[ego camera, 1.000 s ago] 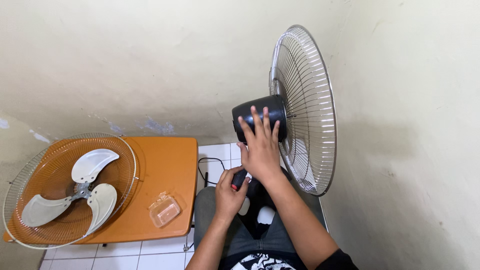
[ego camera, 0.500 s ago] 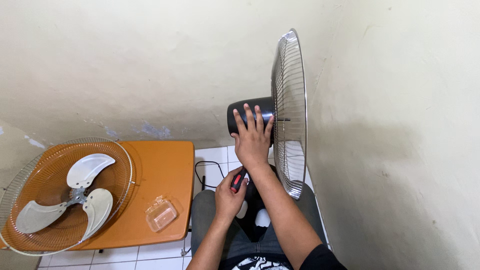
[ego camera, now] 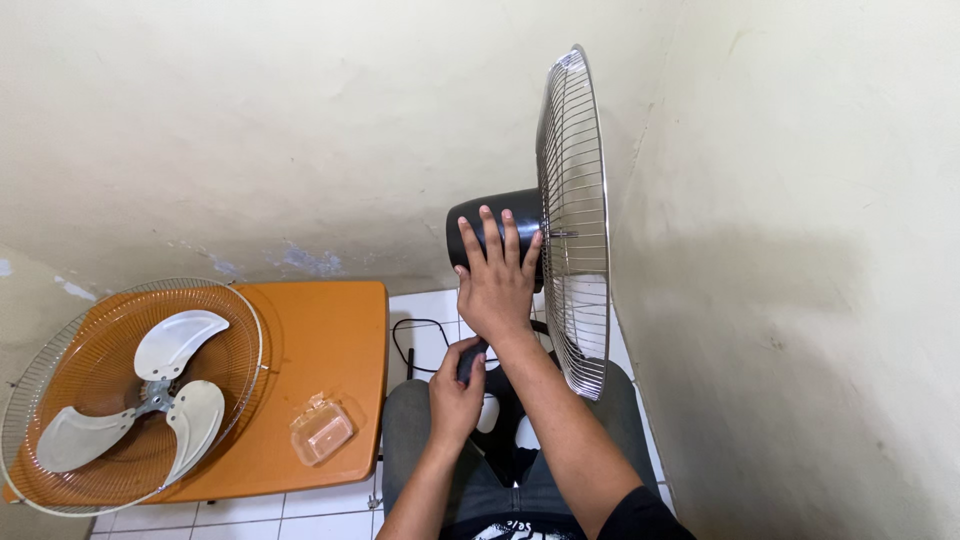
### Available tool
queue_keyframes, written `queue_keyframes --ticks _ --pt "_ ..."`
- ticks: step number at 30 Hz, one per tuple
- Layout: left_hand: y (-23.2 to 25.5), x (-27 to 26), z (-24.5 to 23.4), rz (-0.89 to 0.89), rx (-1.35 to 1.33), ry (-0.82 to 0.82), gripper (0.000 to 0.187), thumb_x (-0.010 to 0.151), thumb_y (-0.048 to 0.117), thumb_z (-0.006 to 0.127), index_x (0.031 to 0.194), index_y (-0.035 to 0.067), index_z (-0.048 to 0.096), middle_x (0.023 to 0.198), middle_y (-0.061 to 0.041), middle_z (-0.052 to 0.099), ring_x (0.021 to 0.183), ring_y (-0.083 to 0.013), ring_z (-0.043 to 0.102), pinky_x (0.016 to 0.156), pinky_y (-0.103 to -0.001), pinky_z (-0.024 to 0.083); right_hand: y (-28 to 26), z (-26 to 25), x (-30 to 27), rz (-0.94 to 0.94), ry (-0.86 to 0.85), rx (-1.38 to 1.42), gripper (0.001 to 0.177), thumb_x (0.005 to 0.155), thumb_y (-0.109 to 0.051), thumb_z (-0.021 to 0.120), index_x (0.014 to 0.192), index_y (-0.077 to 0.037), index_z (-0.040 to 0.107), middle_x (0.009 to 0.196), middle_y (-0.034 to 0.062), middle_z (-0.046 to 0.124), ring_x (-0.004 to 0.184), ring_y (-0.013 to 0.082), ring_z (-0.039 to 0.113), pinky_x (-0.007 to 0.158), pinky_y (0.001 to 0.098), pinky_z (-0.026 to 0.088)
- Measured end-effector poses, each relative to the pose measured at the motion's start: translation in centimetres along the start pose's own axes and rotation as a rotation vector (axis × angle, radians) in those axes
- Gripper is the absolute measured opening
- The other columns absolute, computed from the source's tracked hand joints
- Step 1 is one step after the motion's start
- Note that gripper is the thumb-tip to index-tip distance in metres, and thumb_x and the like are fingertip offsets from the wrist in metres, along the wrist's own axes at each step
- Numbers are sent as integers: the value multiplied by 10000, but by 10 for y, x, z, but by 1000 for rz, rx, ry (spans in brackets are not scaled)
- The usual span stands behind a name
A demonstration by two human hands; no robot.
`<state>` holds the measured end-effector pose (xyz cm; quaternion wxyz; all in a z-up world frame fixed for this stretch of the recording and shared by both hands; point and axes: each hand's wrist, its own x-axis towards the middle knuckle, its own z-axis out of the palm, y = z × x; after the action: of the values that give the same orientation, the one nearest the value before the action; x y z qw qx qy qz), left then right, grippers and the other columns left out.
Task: The person uses a screwdriver to tighten screws on the rear motor housing of a standing electric fan. The fan blades and front grille are removed and placed on a nearby table. The person repeatedly adjusts the screwdriver and repositions the fan to access the fasteners.
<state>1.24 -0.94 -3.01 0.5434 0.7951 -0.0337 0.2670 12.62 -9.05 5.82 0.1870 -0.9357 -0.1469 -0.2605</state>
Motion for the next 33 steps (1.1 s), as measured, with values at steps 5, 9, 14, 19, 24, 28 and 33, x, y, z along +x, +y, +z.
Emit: queue_keyframes --ticks 5,9,14,19,24,28,33 --pt "3 -6 0 -165 -28 -15 312 915 131 732 1216 62 686 926 -54 693 671 -108 666 509 -274 555 1 -1 -2 -15 -5 7 681 933 -278 597 1572 -199 374 1661 106 251 1561 341 126 1227 666 -8" --pt "1 -3 2 -665 -280 -84 292 1026 256 499 1267 129 604 630 -38 666 474 -109 624 422 -281 512 2 0 -1 -37 -16 -25 677 932 -293 572 1570 -192 371 1644 126 252 1549 346 124 1212 671 -20" --pt "2 -1 5 -471 -56 -91 282 1004 191 604 1250 77 680 619 -50 655 486 -92 606 456 -269 491 7 -2 0 -31 -19 -22 681 942 -305 567 1580 -202 355 1666 105 238 1565 332 110 1227 656 -33" --pt "15 0 0 -8 141 30 316 946 174 728 1243 85 668 783 -97 686 592 -122 654 471 -267 529 8 -3 1 -35 -9 -17 689 936 -305 572 1579 -208 345 1672 100 235 1569 334 106 1225 651 -42" --pt "15 6 1 -615 -130 -128 332 1044 267 526 1283 100 684 675 -133 710 444 -159 624 432 -308 507 7 -1 0 -51 -17 -31 693 939 -305 570 1587 -208 344 1667 101 228 1566 338 102 1227 654 -46" --pt "7 5 2 -307 104 -62 311 991 212 633 1272 89 687 829 -131 760 678 -182 726 595 -343 583 9 2 0 -49 1 -30 691 941 -310 569 1587 -208 345 1672 99 226 1568 334 103 1229 653 -39" --pt "11 4 0 -25 249 -79 368 858 127 728 1215 51 686 945 -160 714 813 -215 723 711 -386 607 11 4 1 -69 11 -59 689 941 -319 562 1581 -197 337 1666 118 219 1555 342 99 1207 660 -41"
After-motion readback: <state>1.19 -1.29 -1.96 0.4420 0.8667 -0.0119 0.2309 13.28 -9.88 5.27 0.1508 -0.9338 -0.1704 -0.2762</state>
